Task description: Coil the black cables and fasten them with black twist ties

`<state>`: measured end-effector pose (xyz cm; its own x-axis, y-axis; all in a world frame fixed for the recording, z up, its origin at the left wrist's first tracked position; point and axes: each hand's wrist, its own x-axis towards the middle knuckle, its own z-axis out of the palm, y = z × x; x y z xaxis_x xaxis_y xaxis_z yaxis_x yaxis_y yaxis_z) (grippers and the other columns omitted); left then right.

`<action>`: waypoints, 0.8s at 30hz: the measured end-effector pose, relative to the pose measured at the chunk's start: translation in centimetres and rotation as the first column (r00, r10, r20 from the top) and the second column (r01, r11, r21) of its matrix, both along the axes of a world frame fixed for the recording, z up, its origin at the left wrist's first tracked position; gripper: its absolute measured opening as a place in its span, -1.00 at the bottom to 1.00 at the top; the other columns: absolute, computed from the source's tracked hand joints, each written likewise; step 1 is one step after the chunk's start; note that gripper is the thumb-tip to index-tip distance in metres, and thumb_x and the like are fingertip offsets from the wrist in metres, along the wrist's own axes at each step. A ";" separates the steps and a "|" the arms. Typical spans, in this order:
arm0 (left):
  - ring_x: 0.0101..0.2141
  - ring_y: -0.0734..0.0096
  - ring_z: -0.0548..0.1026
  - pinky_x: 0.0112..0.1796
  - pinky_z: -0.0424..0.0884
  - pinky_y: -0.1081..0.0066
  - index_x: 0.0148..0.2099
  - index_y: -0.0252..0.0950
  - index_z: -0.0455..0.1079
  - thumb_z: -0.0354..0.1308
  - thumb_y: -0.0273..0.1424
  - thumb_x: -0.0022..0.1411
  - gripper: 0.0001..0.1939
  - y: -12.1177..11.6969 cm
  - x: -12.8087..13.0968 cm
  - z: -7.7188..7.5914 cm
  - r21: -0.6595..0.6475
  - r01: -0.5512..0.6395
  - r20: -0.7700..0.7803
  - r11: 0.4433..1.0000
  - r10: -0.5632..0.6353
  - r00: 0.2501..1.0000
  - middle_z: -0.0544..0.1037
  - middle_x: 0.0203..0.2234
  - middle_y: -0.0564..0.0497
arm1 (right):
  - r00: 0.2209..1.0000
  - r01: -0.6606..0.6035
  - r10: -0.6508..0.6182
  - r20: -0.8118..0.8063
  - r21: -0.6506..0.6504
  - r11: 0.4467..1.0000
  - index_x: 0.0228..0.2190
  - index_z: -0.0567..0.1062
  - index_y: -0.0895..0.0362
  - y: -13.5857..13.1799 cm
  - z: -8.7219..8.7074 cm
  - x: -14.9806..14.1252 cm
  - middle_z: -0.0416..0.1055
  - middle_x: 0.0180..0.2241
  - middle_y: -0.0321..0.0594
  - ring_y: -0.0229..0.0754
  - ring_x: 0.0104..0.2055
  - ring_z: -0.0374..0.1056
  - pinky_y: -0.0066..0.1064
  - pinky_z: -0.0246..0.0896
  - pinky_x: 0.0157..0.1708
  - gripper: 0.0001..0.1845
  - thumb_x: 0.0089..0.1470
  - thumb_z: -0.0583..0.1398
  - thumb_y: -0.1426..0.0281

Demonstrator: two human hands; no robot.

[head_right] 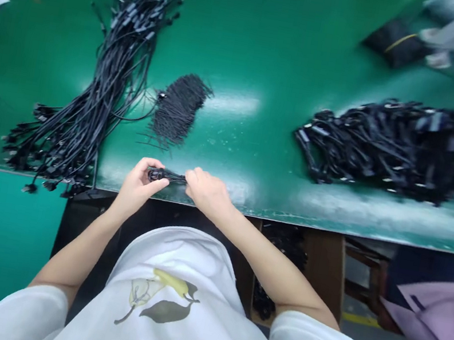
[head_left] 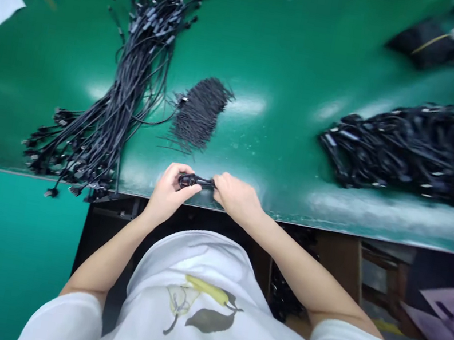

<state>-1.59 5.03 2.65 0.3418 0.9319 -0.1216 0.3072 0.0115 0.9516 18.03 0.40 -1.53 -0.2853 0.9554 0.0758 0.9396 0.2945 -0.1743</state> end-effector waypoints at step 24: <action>-0.30 0.30 0.60 -0.24 0.43 0.34 0.00 -0.19 0.34 -0.03 -0.29 0.35 -0.76 -1.4 0.5 -0.5 0.022 0.293 -0.369 0.956 -0.265 0.891 0.62 -0.27 0.00 | 0.982 -0.190 0.189 0.024 0.212 0.959 0.06 0.42 0.28 -2.7 1.1 -0.1 0.42 -0.25 -0.05 -0.13 -0.26 0.24 -0.24 0.08 -0.18 -0.64 0.31 0.00 0.50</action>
<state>-1.05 3.67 2.16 0.5355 0.8158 -0.2183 0.6069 -0.1920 0.7713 17.98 -2.32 -0.42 -0.4601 0.8460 0.2696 0.8637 0.4968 -0.0851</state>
